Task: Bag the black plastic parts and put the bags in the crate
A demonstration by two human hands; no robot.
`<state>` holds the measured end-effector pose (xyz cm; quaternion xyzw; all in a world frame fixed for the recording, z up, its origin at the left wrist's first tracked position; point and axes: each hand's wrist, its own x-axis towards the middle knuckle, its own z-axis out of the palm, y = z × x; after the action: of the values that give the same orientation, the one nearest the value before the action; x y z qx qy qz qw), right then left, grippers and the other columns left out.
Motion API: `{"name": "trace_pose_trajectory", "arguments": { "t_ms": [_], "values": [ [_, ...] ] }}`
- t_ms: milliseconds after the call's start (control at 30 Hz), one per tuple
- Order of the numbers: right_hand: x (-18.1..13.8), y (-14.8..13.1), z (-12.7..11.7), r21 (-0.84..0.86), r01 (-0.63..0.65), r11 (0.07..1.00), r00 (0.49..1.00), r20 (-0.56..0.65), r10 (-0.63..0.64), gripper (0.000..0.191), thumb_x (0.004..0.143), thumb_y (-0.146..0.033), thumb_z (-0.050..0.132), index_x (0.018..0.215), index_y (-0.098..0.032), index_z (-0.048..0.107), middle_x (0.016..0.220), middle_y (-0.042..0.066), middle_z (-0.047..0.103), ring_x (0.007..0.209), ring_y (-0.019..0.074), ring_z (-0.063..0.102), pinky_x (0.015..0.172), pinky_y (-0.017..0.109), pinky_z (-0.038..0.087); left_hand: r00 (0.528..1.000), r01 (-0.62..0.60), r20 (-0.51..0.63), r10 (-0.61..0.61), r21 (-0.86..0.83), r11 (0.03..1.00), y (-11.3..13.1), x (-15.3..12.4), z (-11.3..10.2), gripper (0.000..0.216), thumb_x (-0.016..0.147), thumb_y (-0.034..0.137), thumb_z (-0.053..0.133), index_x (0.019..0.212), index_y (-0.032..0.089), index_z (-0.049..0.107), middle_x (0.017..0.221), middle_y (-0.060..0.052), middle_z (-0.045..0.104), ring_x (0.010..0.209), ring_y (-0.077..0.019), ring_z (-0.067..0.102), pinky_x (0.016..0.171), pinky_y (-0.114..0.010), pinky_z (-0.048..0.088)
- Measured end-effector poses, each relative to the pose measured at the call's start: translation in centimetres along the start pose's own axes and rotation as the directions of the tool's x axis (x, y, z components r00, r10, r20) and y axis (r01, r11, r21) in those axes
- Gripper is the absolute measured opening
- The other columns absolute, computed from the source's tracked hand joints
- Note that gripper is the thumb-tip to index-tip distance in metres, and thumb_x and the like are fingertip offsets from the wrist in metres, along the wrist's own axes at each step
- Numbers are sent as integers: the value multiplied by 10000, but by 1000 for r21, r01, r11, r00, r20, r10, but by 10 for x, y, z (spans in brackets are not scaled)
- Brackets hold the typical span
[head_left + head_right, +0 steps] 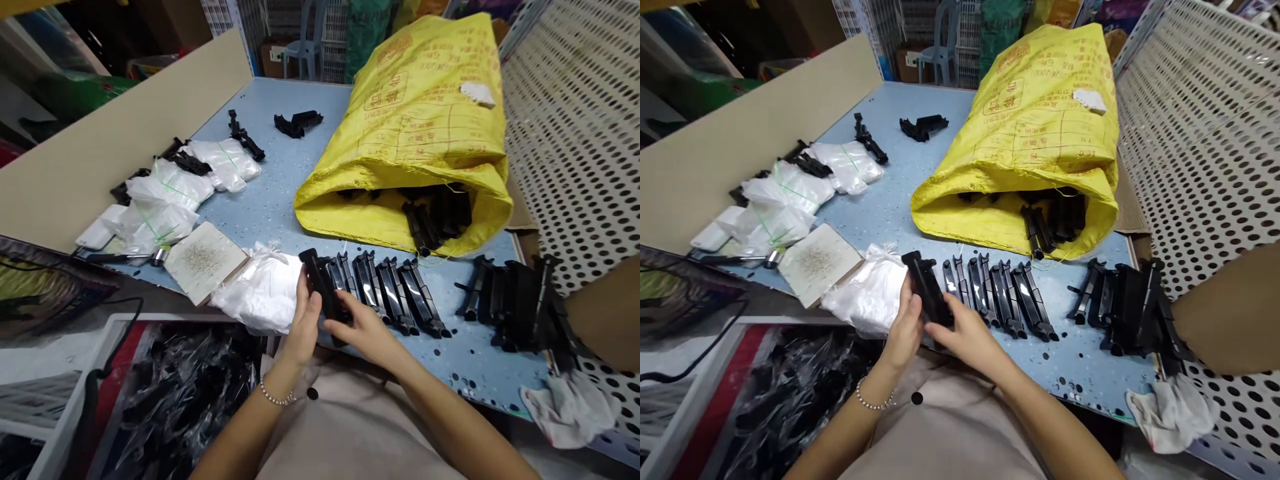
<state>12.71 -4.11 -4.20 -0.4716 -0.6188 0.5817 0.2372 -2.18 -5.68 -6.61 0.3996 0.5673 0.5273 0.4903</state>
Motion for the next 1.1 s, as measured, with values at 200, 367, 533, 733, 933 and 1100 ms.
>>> {"name": "trace_pose_trajectory", "arguments": {
  "t_ms": [200,367,533,733,933,1100],
  "values": [
    [7,12,-16,455,-53,889,994,-65,92,469,773,-416,731,1161,-191,591,1014,66,699,888,201,662,801,322,511,981,-164,81,176,827,538,-31,15,-29,275,898,416,540,889,155,625,962,-138,606,1005,-314,539,907,-502,400],
    [2,5,-12,592,-110,798,991,-1,137,440,770,-413,740,1129,-185,628,1116,99,685,879,199,681,748,292,522,975,-213,180,128,614,760,-33,25,-50,242,915,259,487,743,183,640,783,-55,625,828,-215,573,816,-378,426],
    [9,5,6,720,-322,614,947,259,192,383,775,-402,741,1063,-158,672,966,88,711,813,186,704,688,259,542,993,-95,83,80,201,975,-31,26,-63,139,754,295,695,712,175,637,751,-11,592,740,-156,556,724,-281,437],
    [21,7,20,792,-369,487,929,330,167,339,732,-358,788,967,-133,694,857,71,717,755,168,712,644,217,554,991,-78,112,67,97,992,-30,24,-66,194,789,337,666,684,173,654,789,-31,616,798,-171,582,774,-292,450],
    [19,10,15,814,-368,450,930,315,190,311,740,-368,776,924,-131,697,847,85,733,728,165,714,610,199,550,991,-79,114,65,120,990,-31,25,-68,178,805,336,647,733,174,665,829,-43,623,824,-176,583,788,-294,450],
    [18,13,19,815,-379,438,925,326,195,349,725,-393,786,934,-127,699,827,84,733,725,173,716,623,214,556,993,-67,105,58,81,994,-32,24,-65,133,748,296,704,730,179,646,801,-33,610,784,-165,567,740,-281,441]
  ]
}}
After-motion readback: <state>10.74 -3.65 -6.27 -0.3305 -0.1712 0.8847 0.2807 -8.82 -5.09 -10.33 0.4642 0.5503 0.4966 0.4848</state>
